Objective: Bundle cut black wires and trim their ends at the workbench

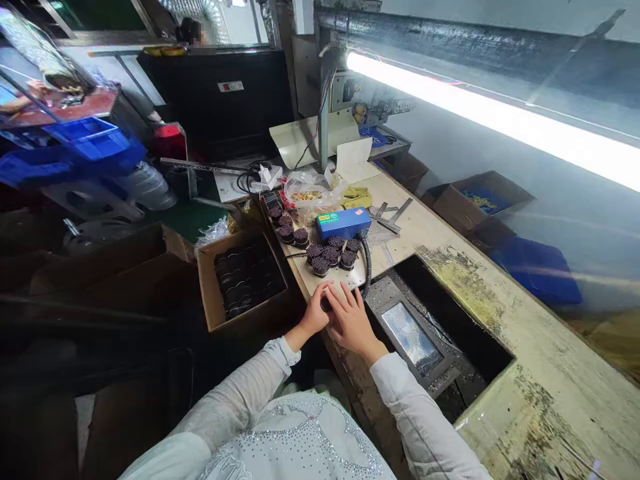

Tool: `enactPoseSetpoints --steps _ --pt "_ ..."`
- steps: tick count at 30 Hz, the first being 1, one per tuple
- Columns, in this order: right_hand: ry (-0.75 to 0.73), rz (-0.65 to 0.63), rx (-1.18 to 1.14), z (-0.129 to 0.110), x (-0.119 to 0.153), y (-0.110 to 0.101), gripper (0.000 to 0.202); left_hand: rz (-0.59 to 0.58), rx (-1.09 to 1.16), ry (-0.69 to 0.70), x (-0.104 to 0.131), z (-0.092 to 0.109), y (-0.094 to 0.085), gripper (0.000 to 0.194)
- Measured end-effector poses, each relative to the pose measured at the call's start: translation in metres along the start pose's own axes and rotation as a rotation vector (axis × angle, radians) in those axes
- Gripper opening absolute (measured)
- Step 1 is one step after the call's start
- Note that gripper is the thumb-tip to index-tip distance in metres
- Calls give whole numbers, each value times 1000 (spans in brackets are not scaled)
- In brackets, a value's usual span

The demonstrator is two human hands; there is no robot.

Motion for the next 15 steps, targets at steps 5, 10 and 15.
enactPoseSetpoints --steps 5,10,15 --pt "181 298 -258 24 12 0 73 -38 -54 -13 -6 4 2 20" --pt "325 341 -313 29 14 17 57 38 57 -48 -9 11 -4 3" --pt "281 265 -284 19 -3 18 58 174 338 -166 -8 15 -4 11"
Point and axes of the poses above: each hand's wrist, its own x-axis away from the middle knuckle, its own y-axis out of the palm, z = x × y, the point moved 7 cm from there along -x, towards the middle knuckle, and after that the axes turned 14 degrees about -z, right-handed, at the moved point
